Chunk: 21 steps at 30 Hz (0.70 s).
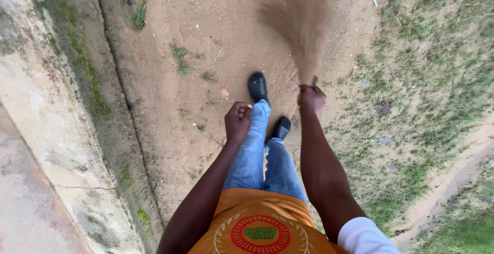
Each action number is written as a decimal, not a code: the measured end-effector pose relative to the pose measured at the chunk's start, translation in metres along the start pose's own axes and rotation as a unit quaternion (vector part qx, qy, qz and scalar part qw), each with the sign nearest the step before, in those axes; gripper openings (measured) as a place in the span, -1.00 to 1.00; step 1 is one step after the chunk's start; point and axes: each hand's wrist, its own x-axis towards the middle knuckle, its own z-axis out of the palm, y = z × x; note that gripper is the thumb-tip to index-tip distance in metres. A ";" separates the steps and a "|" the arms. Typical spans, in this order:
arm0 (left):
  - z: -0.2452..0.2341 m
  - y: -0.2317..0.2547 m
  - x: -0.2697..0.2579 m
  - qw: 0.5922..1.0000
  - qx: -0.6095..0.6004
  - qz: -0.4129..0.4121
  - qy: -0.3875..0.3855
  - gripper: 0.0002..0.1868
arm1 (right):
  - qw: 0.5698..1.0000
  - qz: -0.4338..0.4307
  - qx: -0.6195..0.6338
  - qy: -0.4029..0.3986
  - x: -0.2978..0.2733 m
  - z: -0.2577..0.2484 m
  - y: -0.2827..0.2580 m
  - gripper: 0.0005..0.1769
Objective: The person sweeps a dirt path next to a building wall using a bundle of sticks.
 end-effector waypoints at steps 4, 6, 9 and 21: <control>0.001 0.006 0.005 1.000 0.010 -0.012 -0.008 -0.87 | 0.978 0.114 0.134 0.113 0.002 -0.027 -0.002 -0.75; 0.005 0.013 0.009 1.000 -0.015 0.002 -0.001 -0.87 | 0.970 0.071 0.188 0.134 -0.012 -0.022 -0.009 -0.76; 0.008 0.023 0.012 1.000 -0.007 0.006 0.007 -0.87 | 0.956 -0.008 0.278 0.095 -0.052 -0.014 -0.022 -0.74; 0.031 0.056 0.049 0.999 -0.038 0.001 0.022 -0.87 | 0.880 -0.391 -0.184 -0.196 -0.032 0.025 -0.117 -0.36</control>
